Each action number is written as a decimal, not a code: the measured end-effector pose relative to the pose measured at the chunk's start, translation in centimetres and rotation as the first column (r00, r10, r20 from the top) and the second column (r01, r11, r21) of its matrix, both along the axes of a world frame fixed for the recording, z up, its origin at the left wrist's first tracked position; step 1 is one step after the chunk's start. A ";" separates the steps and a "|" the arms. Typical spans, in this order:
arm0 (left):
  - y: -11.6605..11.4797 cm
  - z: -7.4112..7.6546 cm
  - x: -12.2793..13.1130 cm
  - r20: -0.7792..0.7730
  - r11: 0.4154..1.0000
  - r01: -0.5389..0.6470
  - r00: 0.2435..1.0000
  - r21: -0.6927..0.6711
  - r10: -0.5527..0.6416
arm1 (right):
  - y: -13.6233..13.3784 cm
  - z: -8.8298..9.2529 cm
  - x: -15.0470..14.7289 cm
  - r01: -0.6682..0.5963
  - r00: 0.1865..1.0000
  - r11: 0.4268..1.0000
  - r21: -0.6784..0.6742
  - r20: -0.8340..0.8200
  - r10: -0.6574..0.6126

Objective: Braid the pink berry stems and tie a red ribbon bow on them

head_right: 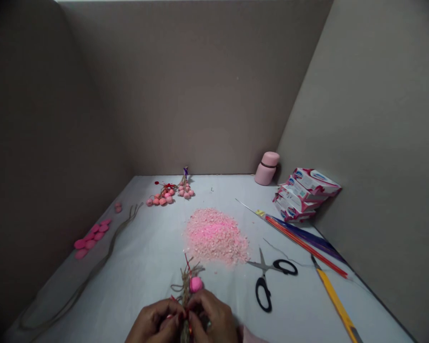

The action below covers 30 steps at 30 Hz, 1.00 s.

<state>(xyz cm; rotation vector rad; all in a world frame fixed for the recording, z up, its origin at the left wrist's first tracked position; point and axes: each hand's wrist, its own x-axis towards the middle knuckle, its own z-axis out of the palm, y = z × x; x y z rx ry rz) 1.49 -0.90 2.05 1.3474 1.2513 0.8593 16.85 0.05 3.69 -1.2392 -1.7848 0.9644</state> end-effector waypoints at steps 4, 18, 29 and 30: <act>0.5 0.3 0.1 0.194 0.980 0.083 0.980 -0.181 -0.048 | 0.1 0.4 -0.1 -0.019 0.999 0.998 -0.054 -0.047 0.016; 0.5 2.5 0.9 0.305 0.963 -0.023 0.946 -0.268 0.107 | 0.1 -1.2 0.5 -0.201 0.968 0.893 0.403 0.221 0.118; 0.4 3.2 -0.7 -0.128 0.986 -0.159 0.978 0.056 0.165 | -0.1 -0.9 0.4 -0.196 0.915 0.776 0.600 0.396 -0.075; 0.5 3.3 -0.9 -0.184 0.982 -0.155 0.968 0.104 0.172 | -0.1 -0.6 0.5 -0.198 0.914 0.761 0.617 0.397 -0.085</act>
